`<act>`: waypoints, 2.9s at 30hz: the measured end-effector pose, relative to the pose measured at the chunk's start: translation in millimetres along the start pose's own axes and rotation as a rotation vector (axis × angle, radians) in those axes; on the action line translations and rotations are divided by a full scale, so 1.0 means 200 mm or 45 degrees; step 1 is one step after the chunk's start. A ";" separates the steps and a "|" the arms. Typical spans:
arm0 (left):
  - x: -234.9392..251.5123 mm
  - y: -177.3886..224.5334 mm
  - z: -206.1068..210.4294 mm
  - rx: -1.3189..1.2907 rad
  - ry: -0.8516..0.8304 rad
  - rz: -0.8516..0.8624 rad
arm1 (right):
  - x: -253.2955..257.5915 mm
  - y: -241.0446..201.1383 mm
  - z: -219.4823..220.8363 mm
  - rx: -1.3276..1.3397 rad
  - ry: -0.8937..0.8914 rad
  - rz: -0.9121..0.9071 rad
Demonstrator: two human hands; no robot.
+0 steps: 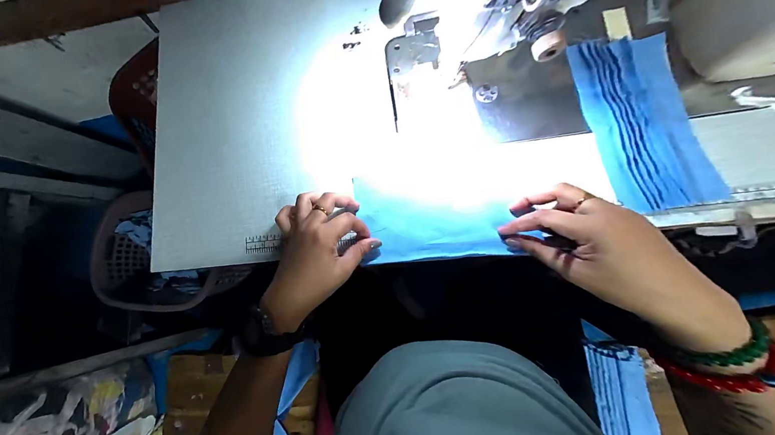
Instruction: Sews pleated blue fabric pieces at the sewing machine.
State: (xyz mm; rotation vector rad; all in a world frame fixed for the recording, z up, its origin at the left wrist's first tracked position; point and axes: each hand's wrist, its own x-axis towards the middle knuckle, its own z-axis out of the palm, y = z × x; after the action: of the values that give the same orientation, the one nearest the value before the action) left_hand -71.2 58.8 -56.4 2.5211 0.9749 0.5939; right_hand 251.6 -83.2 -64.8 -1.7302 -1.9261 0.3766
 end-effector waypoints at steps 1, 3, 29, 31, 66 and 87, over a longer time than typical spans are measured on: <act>-0.01 0.00 0.00 0.022 -0.007 0.004 | -0.01 0.00 0.00 -0.007 0.016 0.003; -0.01 0.00 0.01 0.037 -0.003 0.003 | -0.02 0.01 0.01 -0.017 0.063 0.017; -0.10 0.03 0.04 0.049 0.065 0.039 | -0.14 0.07 0.03 -0.037 0.177 0.034; -0.11 0.02 0.05 0.030 0.076 0.048 | -0.14 0.07 0.01 0.075 0.179 0.063; 1.07 0.02 0.08 -0.639 -0.708 -0.075 | -0.02 -0.21 0.12 -0.101 0.043 0.038; 1.02 0.02 0.12 -0.465 -0.509 0.122 | 0.30 -0.05 -0.01 -0.241 -0.252 -0.261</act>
State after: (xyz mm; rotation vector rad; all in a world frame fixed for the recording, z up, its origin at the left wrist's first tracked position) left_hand 81.2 193.3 -24.2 2.2423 0.5472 0.2471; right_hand 241.0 -25.4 -45.8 -1.6400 -2.3235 0.3076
